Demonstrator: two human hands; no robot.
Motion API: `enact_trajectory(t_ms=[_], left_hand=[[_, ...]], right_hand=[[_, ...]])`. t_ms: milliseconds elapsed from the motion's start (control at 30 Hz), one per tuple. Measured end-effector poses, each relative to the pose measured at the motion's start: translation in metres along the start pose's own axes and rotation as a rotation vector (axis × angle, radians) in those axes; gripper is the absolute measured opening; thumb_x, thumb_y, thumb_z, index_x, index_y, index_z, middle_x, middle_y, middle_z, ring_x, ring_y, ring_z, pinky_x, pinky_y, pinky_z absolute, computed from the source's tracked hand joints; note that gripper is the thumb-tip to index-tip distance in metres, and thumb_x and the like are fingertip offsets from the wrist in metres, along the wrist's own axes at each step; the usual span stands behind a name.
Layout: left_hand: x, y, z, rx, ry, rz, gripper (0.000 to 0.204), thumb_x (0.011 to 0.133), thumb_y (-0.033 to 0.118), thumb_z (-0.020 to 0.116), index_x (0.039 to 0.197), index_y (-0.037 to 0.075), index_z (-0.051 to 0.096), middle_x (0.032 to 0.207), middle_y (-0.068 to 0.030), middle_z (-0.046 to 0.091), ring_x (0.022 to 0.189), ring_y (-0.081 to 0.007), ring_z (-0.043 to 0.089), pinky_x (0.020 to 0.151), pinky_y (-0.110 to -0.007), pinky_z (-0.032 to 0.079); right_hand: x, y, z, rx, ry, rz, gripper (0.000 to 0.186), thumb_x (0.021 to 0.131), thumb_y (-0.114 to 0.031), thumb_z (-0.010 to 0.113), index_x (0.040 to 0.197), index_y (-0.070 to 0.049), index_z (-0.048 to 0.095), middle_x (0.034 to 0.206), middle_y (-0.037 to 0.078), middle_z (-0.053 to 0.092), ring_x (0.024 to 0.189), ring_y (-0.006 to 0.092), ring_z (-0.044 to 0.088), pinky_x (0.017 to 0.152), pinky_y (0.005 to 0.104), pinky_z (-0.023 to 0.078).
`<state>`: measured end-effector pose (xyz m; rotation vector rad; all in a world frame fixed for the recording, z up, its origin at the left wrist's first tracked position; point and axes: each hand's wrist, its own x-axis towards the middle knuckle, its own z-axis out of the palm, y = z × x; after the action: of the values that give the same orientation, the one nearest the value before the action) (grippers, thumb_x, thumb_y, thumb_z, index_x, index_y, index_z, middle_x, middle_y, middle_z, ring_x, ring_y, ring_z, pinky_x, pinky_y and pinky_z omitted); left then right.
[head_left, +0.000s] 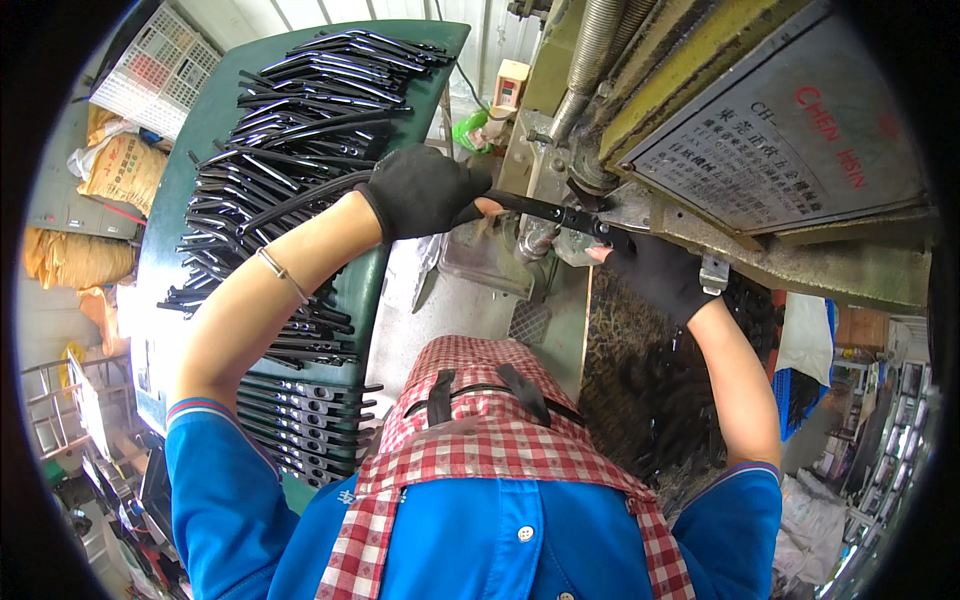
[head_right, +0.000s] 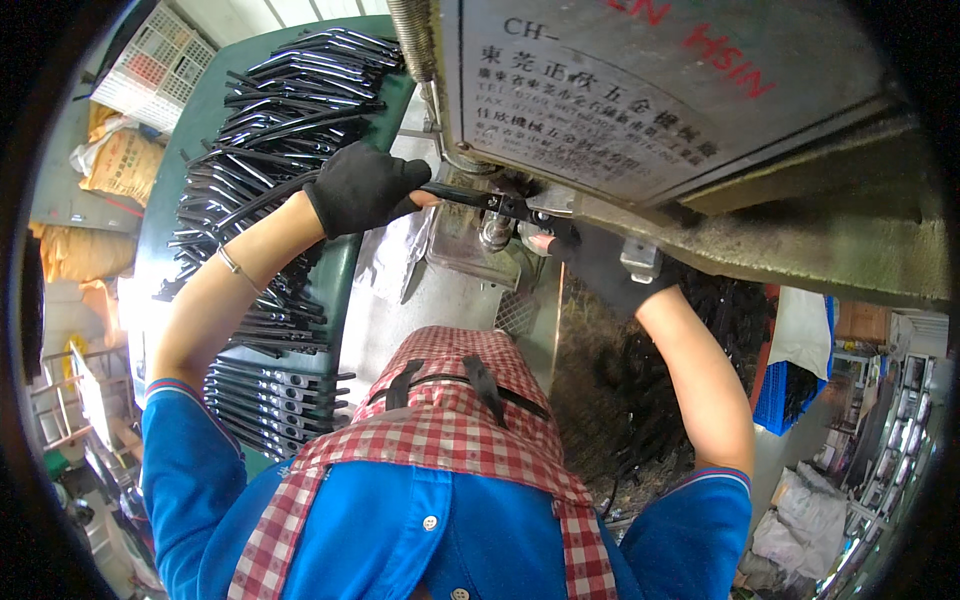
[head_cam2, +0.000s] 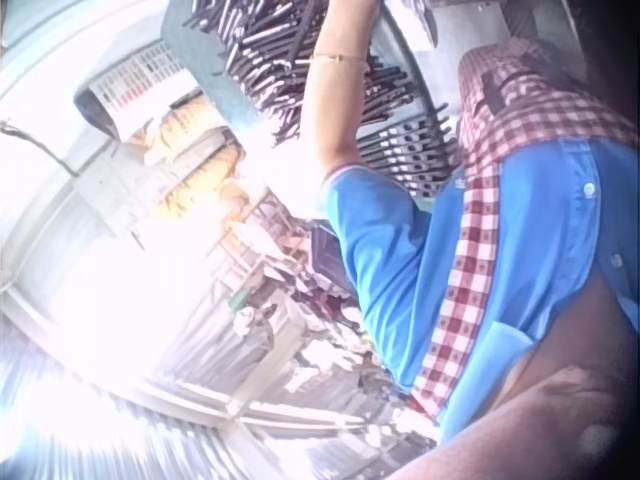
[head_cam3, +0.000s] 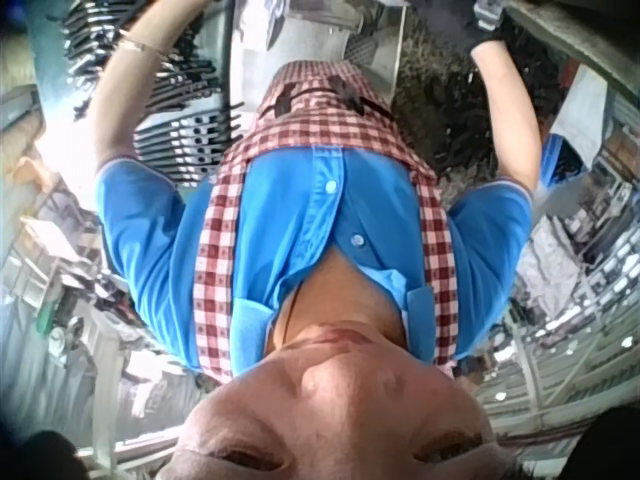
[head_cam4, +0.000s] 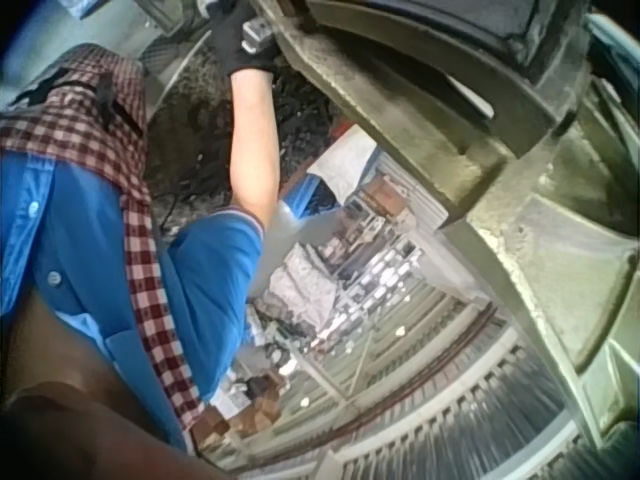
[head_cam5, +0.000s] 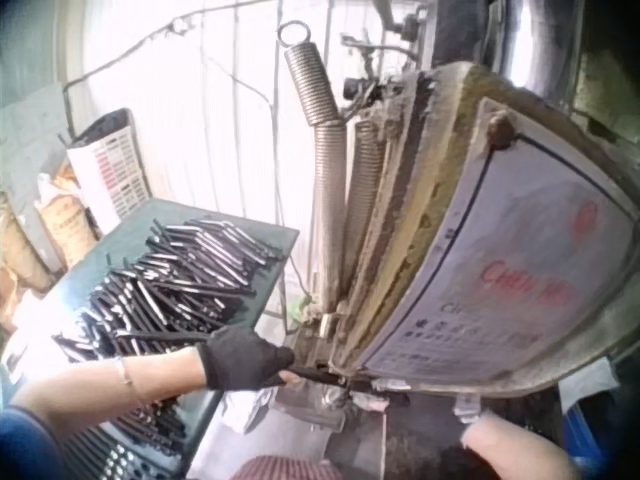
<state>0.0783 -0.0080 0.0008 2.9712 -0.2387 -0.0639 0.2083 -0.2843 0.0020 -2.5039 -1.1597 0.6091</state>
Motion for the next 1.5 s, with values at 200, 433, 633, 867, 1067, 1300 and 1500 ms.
enact_trajectory(t_ms=[200, 433, 633, 867, 1067, 1300, 1500], left_hand=[[0.015, -0.020, 0.031, -0.083, -0.064, 0.139, 0.035, 0.092, 0.045, 0.051, 0.086, 0.012, 0.061, 0.061, -0.0155, 0.059, 0.061, -0.0381, 0.061, 0.057, -0.048, 0.047], [0.016, -0.014, 0.021, -0.022, -0.111, 0.064, 0.042, 0.093, 0.051, 0.044, 0.095, 0.013, 0.062, 0.077, -0.0136, 0.065, 0.076, -0.0342, 0.066, 0.066, -0.048, 0.049], [0.011, -0.014, 0.025, -0.082, 0.052, 0.130, 0.037, 0.092, 0.046, 0.050, 0.094, 0.011, 0.061, 0.069, -0.0163, 0.062, 0.068, -0.0380, 0.063, 0.061, -0.048, 0.047], [0.010, -0.015, 0.012, -0.096, 0.082, 0.140, 0.036, 0.092, 0.045, 0.051, 0.095, 0.010, 0.062, 0.070, -0.0164, 0.061, 0.068, -0.0369, 0.062, 0.061, -0.048, 0.047], [0.007, -0.015, 0.016, -0.173, 0.075, 0.158, 0.035, 0.093, 0.043, 0.052, 0.091, 0.009, 0.061, 0.068, -0.0171, 0.060, 0.066, -0.0367, 0.062, 0.060, -0.047, 0.046], [-0.008, -0.001, -0.005, -0.177, -0.001, 0.160, 0.033, 0.088, 0.042, 0.058, 0.089, 0.009, 0.062, 0.067, -0.0143, 0.060, 0.064, -0.0352, 0.061, 0.058, -0.045, 0.047], [-0.061, 0.030, 0.050, -0.130, 0.214, 0.111, 0.020, 0.078, 0.027, 0.067, 0.083, 0.011, 0.055, 0.074, -0.0063, 0.059, 0.067, -0.0283, 0.063, 0.054, -0.041, 0.049]], right_hand=[[0.012, 0.010, 0.021, -0.172, -0.046, 0.011, 0.049, 0.081, -0.048, 0.067, 0.107, -0.006, 0.063, 0.091, 0.017, 0.065, 0.087, 0.0350, 0.063, 0.077, 0.0414, 0.048], [0.003, 0.002, 0.038, -0.278, 0.231, 0.028, 0.053, 0.076, -0.056, 0.067, 0.102, -0.010, 0.065, 0.081, 0.017, 0.066, 0.077, 0.0342, 0.065, 0.069, 0.0438, 0.050], [0.007, 0.014, 0.028, -0.244, 0.208, -0.076, 0.047, 0.078, -0.051, 0.067, 0.105, -0.012, 0.065, 0.085, 0.015, 0.066, 0.083, 0.0342, 0.065, 0.073, 0.0435, 0.050], [0.000, 0.004, 0.015, -0.217, 0.184, -0.035, 0.044, 0.078, -0.039, 0.071, 0.109, -0.009, 0.064, 0.098, 0.016, 0.066, 0.093, 0.0339, 0.063, 0.082, 0.0399, 0.049], [0.001, -0.001, 0.009, -0.268, 0.046, 0.131, 0.044, 0.078, -0.040, 0.071, 0.107, -0.008, 0.064, 0.098, 0.015, 0.066, 0.091, 0.0330, 0.063, 0.080, 0.0389, 0.048], [-0.026, -0.029, -0.007, -0.273, -0.035, -0.049, 0.040, 0.080, -0.034, 0.071, 0.107, -0.006, 0.062, 0.098, 0.012, 0.067, 0.088, 0.0278, 0.065, 0.077, 0.0366, 0.049], [-0.062, -0.026, 0.025, -0.012, 0.066, -0.190, 0.043, 0.072, -0.024, 0.075, 0.109, -0.007, 0.060, 0.096, 0.015, 0.062, 0.090, 0.0300, 0.062, 0.078, 0.0364, 0.049]])
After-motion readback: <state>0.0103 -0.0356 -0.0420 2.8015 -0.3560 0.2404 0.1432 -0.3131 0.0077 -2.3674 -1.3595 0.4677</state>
